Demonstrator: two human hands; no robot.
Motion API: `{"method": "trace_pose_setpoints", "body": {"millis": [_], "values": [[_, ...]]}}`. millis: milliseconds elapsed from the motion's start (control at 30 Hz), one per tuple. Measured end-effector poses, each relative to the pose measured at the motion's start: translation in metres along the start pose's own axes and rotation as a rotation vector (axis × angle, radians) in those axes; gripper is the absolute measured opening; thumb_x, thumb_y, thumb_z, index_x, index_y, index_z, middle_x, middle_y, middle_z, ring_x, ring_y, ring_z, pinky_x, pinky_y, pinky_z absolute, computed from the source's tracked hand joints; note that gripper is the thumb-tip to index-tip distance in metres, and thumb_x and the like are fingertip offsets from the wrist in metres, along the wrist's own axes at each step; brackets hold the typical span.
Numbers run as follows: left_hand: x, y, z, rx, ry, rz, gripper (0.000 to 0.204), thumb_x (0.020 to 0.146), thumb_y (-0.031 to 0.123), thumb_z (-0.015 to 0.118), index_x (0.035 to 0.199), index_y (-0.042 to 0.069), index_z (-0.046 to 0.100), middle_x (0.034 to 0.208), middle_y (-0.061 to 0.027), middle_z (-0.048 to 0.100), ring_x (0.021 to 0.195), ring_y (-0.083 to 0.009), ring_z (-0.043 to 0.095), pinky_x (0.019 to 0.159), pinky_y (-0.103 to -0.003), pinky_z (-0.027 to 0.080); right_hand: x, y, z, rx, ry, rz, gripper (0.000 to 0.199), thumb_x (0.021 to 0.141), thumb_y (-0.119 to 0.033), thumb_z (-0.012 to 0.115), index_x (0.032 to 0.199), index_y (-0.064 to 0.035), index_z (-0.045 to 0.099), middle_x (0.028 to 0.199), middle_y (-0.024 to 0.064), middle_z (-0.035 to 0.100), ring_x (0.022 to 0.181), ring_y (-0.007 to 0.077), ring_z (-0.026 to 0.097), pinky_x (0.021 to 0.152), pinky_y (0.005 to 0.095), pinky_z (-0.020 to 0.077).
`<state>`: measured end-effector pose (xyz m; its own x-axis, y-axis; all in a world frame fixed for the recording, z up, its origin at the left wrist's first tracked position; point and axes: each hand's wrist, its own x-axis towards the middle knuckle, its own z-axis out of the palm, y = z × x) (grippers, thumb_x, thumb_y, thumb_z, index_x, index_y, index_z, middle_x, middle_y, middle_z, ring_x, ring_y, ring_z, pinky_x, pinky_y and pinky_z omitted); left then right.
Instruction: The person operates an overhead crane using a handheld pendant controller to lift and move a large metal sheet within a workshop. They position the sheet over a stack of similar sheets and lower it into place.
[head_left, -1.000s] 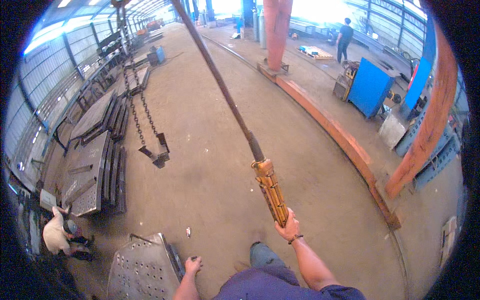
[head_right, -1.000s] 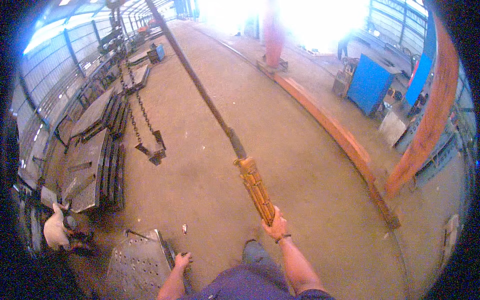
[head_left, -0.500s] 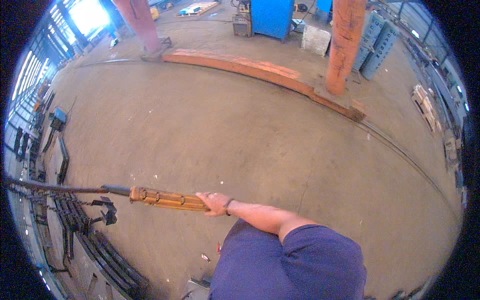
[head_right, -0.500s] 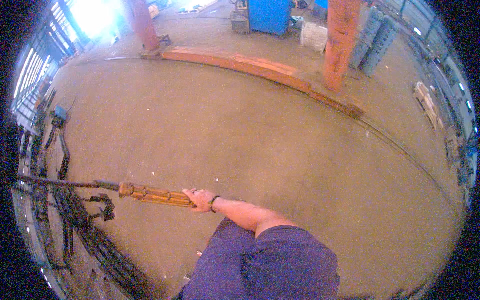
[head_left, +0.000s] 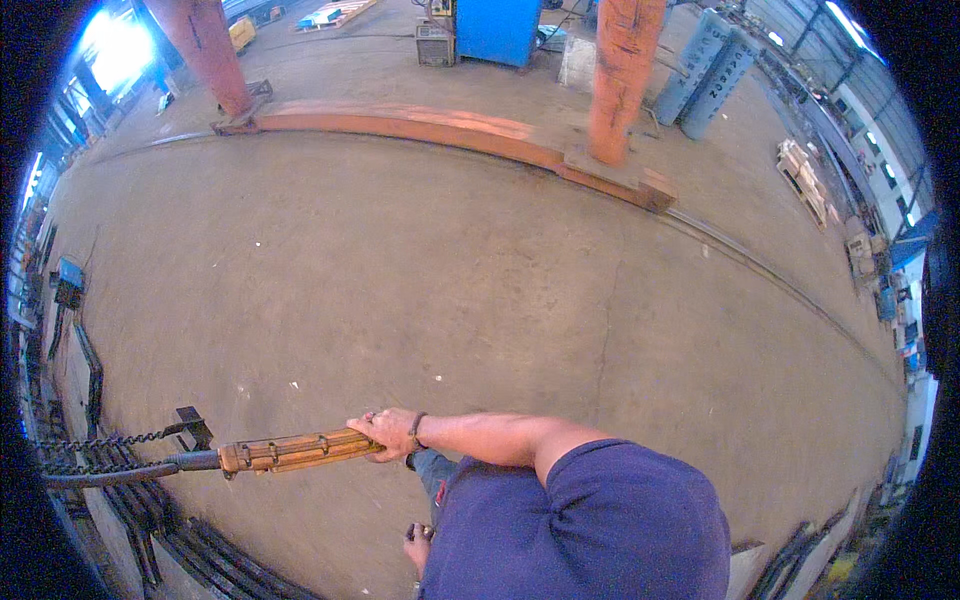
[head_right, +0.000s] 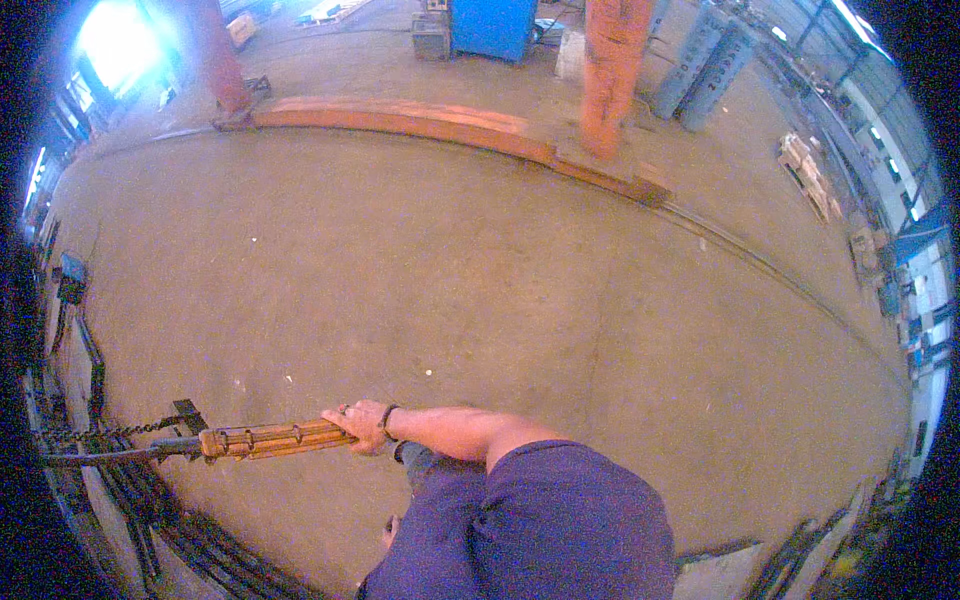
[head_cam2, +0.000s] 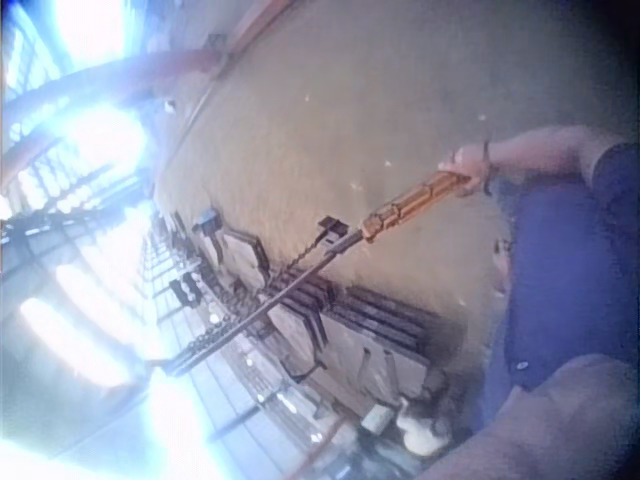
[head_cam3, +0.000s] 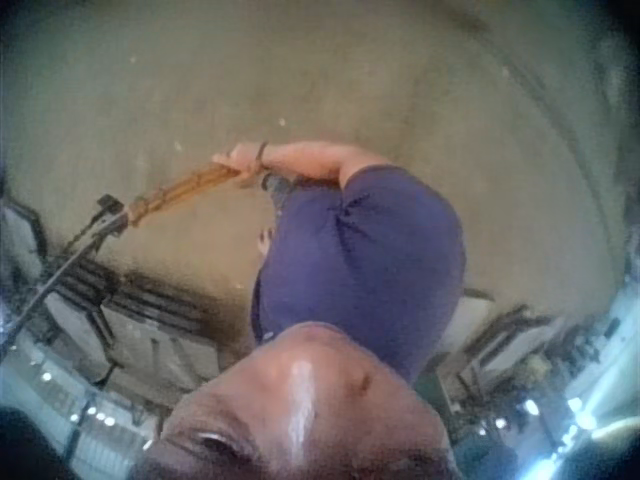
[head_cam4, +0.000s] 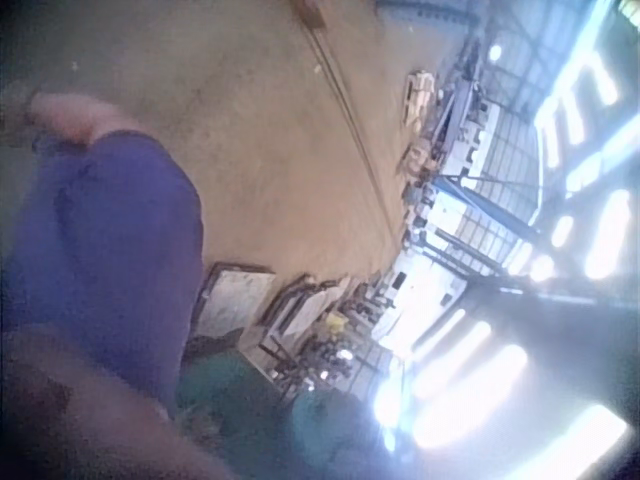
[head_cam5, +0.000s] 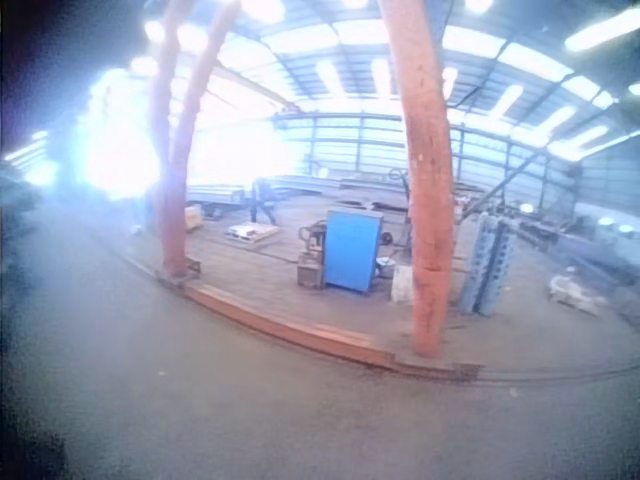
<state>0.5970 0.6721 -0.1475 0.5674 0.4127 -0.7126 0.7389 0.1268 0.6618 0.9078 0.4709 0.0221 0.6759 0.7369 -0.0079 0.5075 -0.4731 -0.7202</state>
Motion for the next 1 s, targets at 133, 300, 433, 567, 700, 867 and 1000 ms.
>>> {"method": "trace_pose_setpoints", "body": {"millis": [133,300,433,567,700,867,1000], "values": [[-0.003,-0.007,-0.006,0.04,-0.012,-0.061,0.035,0.091,0.02,0.06,0.115,-0.004,0.054,0.102,-0.0146,0.062,0.085,-0.0241,0.064,0.066,-0.035,0.054,-0.015,-0.007,0.003,0.035,0.078,-0.015,0.078,0.075,-0.032,0.069,0.136,-0.0071,0.028,0.088,0.0246,0.061,0.082,0.0429,0.062,0.072,0.0515,0.0504],[-0.001,-0.011,-0.046,-0.032,0.025,-0.117,0.036,0.091,0.022,0.06,0.117,-0.002,0.053,0.102,-0.0142,0.062,0.086,-0.0241,0.064,0.065,-0.035,0.054,-0.007,-0.009,0.029,0.045,0.093,0.01,0.078,0.077,-0.032,0.069,0.137,-0.0071,0.025,0.108,0.0254,0.056,0.092,0.0432,0.06,0.078,0.0508,0.0489],[0.003,-0.005,-0.083,-0.184,0.1,-0.152,0.037,0.091,0.023,0.06,0.119,0.0,0.052,0.102,-0.0138,0.062,0.086,-0.0241,0.064,0.064,-0.035,0.053,-0.015,-0.015,0.025,0.013,0.038,0.102,0.078,0.077,-0.03,0.069,0.138,-0.0075,0.025,0.113,0.0253,0.055,0.095,0.044,0.059,0.081,0.0499,0.0492],[-0.007,0.02,-0.103,-0.23,0.165,-0.132,0.04,0.091,0.024,0.059,0.124,0.004,0.048,0.105,-0.0129,0.062,0.087,-0.0242,0.065,0.062,-0.035,0.052,-0.016,-0.025,0.025,0.006,0.087,0.047,0.079,0.077,-0.03,0.069,0.138,-0.0084,0.025,0.117,0.026,0.054,0.098,0.0447,0.059,0.083,0.0502,0.049],[-0.04,0.039,-0.09,-0.194,0.23,-0.078,0.039,0.09,0.024,0.058,0.122,0.002,0.05,0.102,-0.0119,0.064,0.083,-0.0232,0.066,0.058,-0.035,0.052,-0.025,-0.032,0.032,0.009,0.046,0.055,0.081,0.076,-0.033,0.07,0.139,-0.0058,0.027,0.121,0.0268,0.054,0.105,0.0436,0.058,0.087,0.0501,0.0488],[-0.037,-0.002,-0.053,-0.067,0.178,-0.063,0.034,0.087,0.024,0.062,0.108,-0.002,0.061,0.089,-0.0106,0.068,0.07,-0.0195,0.066,0.053,-0.032,0.052,-0.02,-0.023,0.018,-0.05,0.094,0.082,0.079,0.075,-0.038,0.07,0.137,-0.0065,0.031,0.116,0.0288,0.057,0.1,0.0448,0.059,0.084,0.0518,0.05],[-0.068,-0.018,-0.028,0.259,0.016,-0.27,0.047,0.082,0.032,0.066,0.115,-0.001,0.062,0.099,-0.0157,0.068,0.082,-0.0234,0.068,0.066,-0.038,0.055,-0.005,-0.01,0.023,-0.076,-0.015,0.133,0.08,0.076,-0.042,0.068,0.137,-0.0063,0.03,0.109,0.0295,0.059,0.095,0.0458,0.061,0.083,0.0519,0.0504]]}}
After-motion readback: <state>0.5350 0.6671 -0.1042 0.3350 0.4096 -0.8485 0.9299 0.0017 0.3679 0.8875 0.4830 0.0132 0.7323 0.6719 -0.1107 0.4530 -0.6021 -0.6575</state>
